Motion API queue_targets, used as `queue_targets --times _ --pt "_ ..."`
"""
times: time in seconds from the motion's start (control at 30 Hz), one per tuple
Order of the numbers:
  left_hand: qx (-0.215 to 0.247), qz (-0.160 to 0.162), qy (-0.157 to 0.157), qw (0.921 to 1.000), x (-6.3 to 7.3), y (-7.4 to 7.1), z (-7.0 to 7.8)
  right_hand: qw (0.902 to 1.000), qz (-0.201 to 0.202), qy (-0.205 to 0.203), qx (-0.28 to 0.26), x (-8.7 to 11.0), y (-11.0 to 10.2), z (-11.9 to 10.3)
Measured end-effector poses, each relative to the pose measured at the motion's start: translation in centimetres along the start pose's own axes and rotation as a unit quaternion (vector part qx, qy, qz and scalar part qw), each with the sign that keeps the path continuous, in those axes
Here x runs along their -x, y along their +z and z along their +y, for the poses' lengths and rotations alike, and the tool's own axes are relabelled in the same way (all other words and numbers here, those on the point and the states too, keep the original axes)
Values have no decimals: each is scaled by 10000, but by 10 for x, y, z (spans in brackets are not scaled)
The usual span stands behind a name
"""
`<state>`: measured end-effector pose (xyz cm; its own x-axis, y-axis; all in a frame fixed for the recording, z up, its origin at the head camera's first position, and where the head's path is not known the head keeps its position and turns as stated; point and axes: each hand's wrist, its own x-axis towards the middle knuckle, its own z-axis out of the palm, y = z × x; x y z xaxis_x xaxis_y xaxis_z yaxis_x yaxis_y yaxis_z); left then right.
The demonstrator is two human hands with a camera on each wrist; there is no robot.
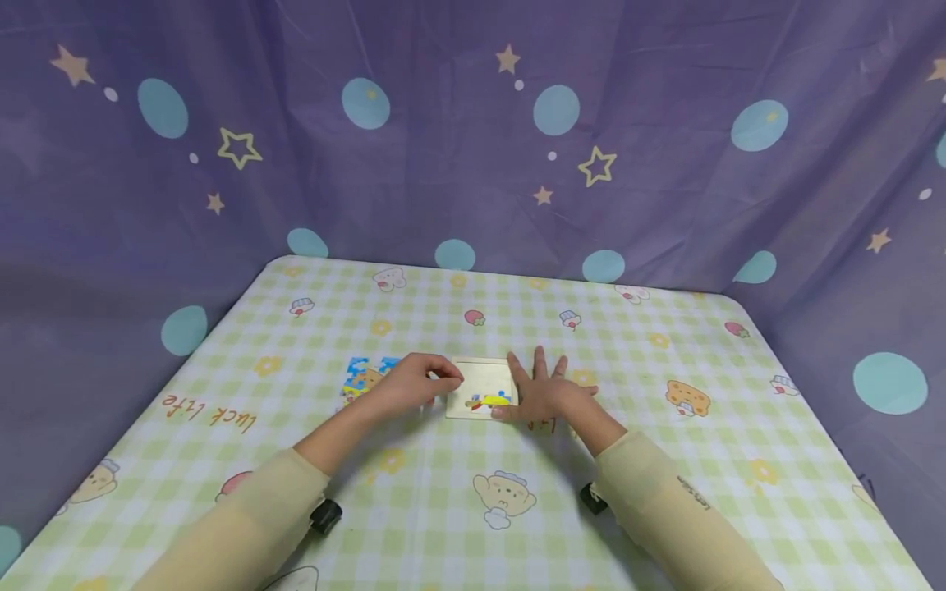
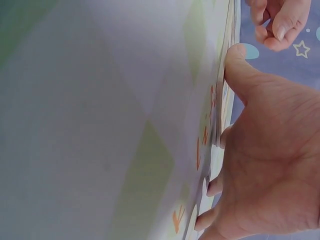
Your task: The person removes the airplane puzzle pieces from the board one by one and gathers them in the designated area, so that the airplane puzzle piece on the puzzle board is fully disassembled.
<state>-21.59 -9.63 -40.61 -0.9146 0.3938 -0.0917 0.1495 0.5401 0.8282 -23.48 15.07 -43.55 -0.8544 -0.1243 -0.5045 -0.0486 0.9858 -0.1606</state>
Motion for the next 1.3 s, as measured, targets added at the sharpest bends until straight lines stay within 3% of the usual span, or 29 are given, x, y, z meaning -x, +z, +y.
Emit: queue_targets --times 0.33,0.63,0.93,1.1,1.3 --pt "70 -116 194 9997 -9 12 4 10000 17 -18 -5 23 -10 -10" --pt "257 -341 132 9990 -15 22 4 9999 -77 56 144 5 -2 -4" --pt "-298 -397 -208 9985 -15 26 8 9999 3 27 146 2 -2 -1" --pt "-728 -454 -96 9963 -15 29 10 9999 32 14 134 0 -1 0" --pt "-810 -438 -110 9957 -14 30 12 9999 57 -8 114 1 -1 -1"
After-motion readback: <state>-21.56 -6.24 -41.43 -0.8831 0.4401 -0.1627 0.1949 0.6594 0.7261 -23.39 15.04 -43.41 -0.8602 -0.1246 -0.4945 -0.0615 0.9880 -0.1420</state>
